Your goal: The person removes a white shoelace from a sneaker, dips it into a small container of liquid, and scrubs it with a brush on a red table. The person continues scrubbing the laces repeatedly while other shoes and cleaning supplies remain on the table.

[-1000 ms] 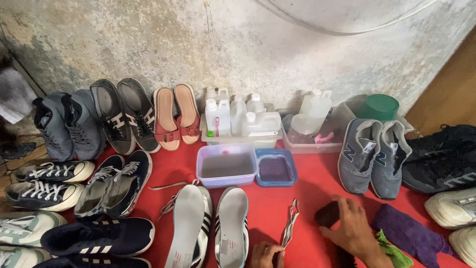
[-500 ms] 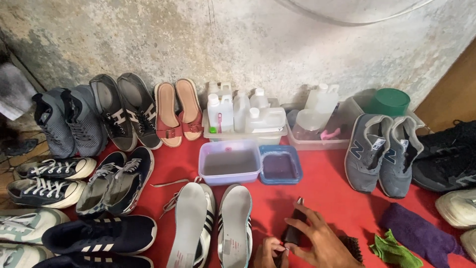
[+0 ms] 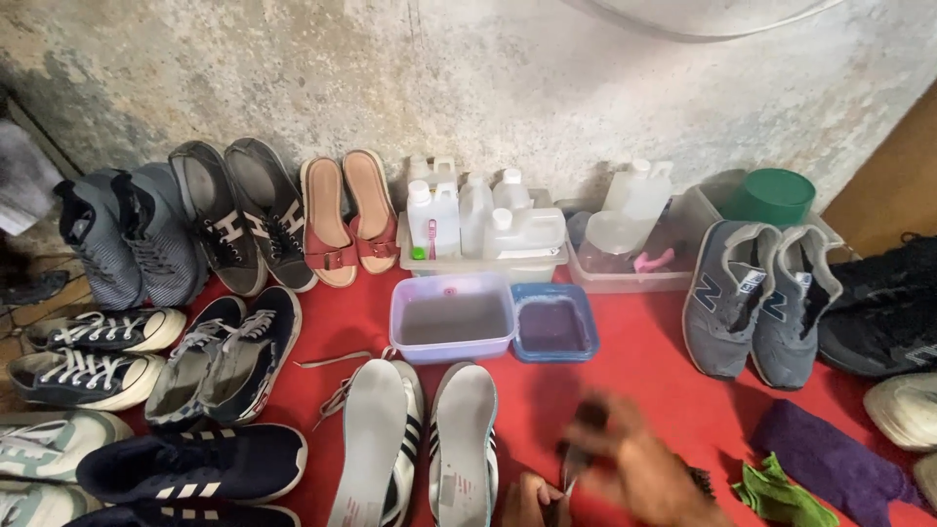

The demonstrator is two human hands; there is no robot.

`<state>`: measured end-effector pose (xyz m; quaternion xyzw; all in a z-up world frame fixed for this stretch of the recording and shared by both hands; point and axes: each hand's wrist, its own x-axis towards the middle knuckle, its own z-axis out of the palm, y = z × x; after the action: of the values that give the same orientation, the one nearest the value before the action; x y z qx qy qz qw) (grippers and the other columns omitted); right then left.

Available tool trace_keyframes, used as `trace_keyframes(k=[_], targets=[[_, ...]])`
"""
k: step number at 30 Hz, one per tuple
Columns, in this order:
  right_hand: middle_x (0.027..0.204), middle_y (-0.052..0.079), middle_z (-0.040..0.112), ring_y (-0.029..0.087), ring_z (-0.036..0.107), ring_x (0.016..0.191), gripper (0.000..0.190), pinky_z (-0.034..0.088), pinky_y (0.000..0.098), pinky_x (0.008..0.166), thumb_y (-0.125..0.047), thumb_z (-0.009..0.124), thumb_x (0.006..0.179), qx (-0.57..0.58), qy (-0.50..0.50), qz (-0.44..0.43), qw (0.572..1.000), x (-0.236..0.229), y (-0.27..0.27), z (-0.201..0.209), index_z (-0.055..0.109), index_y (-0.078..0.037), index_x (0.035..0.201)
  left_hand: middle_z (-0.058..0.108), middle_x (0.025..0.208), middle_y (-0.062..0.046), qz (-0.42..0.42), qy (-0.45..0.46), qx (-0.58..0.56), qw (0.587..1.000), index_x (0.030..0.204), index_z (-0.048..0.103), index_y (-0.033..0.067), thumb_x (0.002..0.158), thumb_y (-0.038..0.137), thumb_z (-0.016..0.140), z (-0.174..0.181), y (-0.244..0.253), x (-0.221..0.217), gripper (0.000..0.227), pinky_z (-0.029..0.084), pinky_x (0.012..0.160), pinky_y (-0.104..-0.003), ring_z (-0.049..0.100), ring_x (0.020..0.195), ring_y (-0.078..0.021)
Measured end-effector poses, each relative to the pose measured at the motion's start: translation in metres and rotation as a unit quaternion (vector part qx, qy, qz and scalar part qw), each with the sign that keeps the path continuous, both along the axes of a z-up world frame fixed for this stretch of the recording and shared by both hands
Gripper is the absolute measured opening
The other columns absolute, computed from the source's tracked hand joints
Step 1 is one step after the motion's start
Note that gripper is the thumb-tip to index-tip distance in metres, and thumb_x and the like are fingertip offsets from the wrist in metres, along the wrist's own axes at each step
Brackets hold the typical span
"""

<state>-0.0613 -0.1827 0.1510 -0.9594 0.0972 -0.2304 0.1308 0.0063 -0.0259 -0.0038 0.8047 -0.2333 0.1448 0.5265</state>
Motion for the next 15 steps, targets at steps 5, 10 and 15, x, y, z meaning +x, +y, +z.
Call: trace_keyframes(k=[5, 10, 15], targets=[[0.137, 0.006, 0.058, 0.030, 0.057, 0.116, 0.045, 0.050, 0.0467, 0.098, -0.030, 0.093, 0.074, 0.039, -0.004, 0.028, 0.999, -0.002, -0.025, -0.034, 0.078, -0.028, 0.116, 0.055, 0.059, 0.010, -0.022, 0.155, 0.051, 0.986, 0.067, 0.042, 0.0254, 0.064, 0.026, 0.070, 0.025, 0.007, -0.007, 0.028, 0.042, 0.051, -0.039, 0.054, 0.053, -0.0230], [0.132, 0.008, 0.060, 0.034, 0.058, 0.115, 0.042, 0.049, 0.0486, 0.099, -0.041, 0.083, 0.079, 0.008, 0.034, -0.021, 0.999, -0.003, -0.001, -0.016, 0.076, -0.022, 0.116, 0.046, 0.050, 0.009, -0.026, 0.020, -0.012, 0.999, 0.063, 0.040, 0.0227, 0.084, 0.070, 0.062, 0.002, 0.000, 0.002, 0.056, 0.037, 0.046, -0.035, 0.043, 0.044, -0.0196], [0.142, 0.009, 0.053, 0.039, 0.052, 0.128, 0.056, 0.042, 0.0588, 0.101, -0.050, 0.087, 0.079, -0.038, 0.038, 0.059, 0.997, -0.010, -0.009, -0.055, 0.073, -0.024, 0.127, 0.046, 0.044, 0.008, -0.013, 0.017, -0.022, 1.000, 0.061, 0.037, 0.0206, 0.083, 0.076, 0.060, 0.024, 0.008, 0.000, 0.064, 0.035, 0.046, -0.035, 0.039, 0.044, -0.0198]])
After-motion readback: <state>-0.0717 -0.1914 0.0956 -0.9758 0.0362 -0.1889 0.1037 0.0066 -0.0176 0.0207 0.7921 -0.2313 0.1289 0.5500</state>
